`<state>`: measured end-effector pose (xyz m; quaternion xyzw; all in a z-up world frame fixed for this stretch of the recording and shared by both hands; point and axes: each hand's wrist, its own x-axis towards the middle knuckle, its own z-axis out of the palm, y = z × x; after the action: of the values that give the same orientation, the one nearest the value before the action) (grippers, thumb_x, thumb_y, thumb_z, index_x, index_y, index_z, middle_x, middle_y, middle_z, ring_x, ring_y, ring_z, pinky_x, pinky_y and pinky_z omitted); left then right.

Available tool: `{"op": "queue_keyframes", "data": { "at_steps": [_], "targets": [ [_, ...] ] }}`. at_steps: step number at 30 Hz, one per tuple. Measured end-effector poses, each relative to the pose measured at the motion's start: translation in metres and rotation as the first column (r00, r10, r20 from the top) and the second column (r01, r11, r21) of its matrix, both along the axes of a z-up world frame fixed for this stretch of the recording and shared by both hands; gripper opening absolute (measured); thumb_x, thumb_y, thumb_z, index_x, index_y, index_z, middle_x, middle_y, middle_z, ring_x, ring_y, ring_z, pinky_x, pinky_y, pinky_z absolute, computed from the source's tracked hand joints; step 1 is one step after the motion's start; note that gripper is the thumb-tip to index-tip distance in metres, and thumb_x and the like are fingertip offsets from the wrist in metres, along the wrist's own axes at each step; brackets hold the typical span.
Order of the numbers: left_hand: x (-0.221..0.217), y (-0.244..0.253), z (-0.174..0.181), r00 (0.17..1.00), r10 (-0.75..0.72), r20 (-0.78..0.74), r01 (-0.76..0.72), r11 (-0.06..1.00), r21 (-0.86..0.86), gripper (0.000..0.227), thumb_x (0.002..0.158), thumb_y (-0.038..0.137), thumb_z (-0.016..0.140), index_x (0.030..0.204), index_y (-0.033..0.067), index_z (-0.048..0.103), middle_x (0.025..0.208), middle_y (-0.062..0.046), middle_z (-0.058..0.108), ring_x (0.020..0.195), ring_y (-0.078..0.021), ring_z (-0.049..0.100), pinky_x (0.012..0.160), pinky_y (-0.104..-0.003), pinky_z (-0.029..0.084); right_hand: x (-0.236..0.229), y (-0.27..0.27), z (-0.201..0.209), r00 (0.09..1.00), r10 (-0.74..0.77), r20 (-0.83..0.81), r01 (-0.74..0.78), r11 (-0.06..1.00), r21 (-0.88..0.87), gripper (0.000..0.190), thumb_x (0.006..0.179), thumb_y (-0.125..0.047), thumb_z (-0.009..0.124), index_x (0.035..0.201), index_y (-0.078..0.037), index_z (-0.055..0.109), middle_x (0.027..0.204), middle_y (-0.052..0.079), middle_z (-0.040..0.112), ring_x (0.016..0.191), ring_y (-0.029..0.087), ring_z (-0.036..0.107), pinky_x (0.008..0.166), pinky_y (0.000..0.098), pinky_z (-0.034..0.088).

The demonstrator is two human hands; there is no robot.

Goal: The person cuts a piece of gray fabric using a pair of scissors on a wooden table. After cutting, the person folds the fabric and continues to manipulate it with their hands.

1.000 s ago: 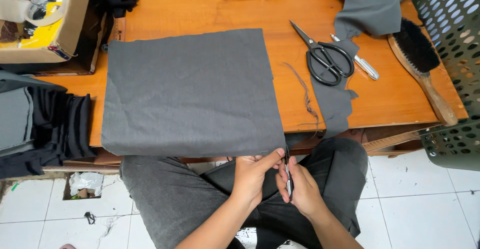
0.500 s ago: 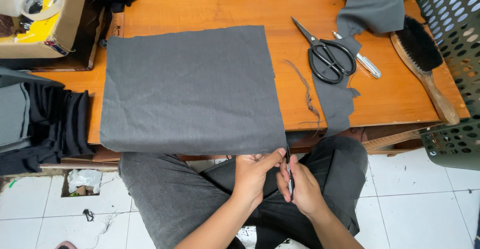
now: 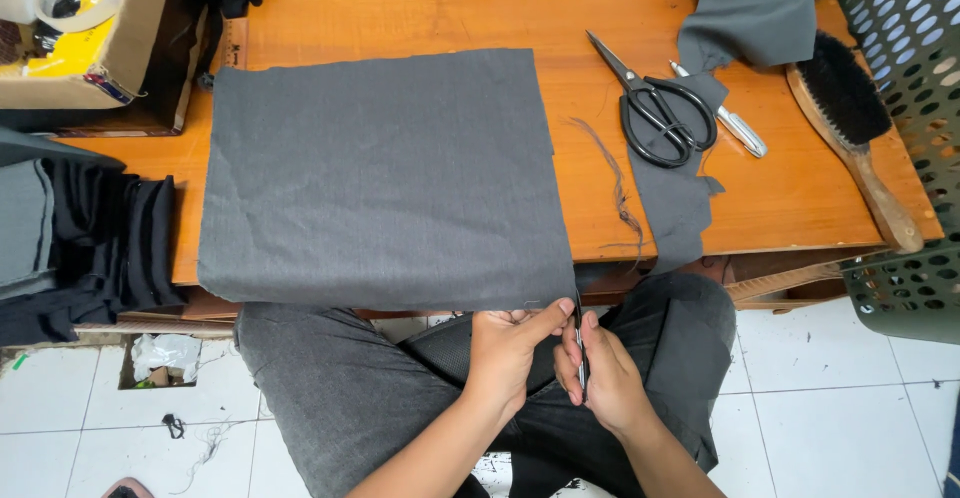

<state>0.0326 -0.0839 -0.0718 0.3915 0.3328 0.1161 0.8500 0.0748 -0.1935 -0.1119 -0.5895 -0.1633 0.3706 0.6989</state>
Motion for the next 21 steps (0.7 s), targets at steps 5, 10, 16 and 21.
{"op": "queue_keyframes", "data": {
  "at_steps": [5,10,16,21],
  "targets": [
    [-0.001,-0.001,0.002,0.999,-0.018,0.045,0.018,1.0,0.007,0.016,0.069,0.004,0.07,0.054,0.0025,0.063,0.048,-0.006,0.059,0.054,-0.0102,0.057,0.064,-0.024,0.049,-0.001,0.0,-0.001,1.0,-0.009,0.002,0.009,1.0,0.013,0.049,0.091,-0.04,0.023,0.057,-0.007,0.038,0.033,0.007,0.038,0.032,0.014,0.033,0.04,0.0253,0.032],
    [-0.002,0.0,0.006,0.997,-0.046,0.066,0.046,0.999,0.01,0.021,0.071,0.005,0.068,0.051,0.0031,0.062,0.045,-0.008,0.058,0.052,-0.01,0.056,0.064,-0.024,0.048,-0.001,0.0,-0.001,1.0,-0.001,-0.018,0.001,1.0,0.026,0.05,0.09,-0.042,0.023,0.057,-0.007,0.038,0.034,0.007,0.038,0.032,0.014,0.032,0.039,0.025,0.032],
    [-0.002,-0.001,0.0,0.998,-0.034,0.058,0.033,0.999,0.01,0.019,0.07,0.005,0.069,0.052,0.0033,0.062,0.046,-0.007,0.059,0.052,-0.0095,0.056,0.063,-0.023,0.048,-0.001,-0.001,-0.002,1.0,0.004,-0.023,-0.003,0.999,0.047,0.05,0.091,-0.04,0.021,0.058,-0.007,0.038,0.034,0.007,0.037,0.031,0.015,0.031,0.039,0.0257,0.032],
    [0.0,-0.002,-0.005,1.0,0.003,0.012,-0.003,1.0,0.009,0.011,0.066,0.003,0.072,0.059,0.0017,0.064,0.057,-0.005,0.061,0.058,-0.0103,0.057,0.061,-0.023,0.049,-0.002,-0.001,-0.004,0.999,-0.014,-0.047,0.016,0.999,0.049,0.049,0.091,-0.04,0.022,0.058,-0.007,0.038,0.033,0.008,0.037,0.031,0.015,0.032,0.039,0.0258,0.034]
  ]
}}
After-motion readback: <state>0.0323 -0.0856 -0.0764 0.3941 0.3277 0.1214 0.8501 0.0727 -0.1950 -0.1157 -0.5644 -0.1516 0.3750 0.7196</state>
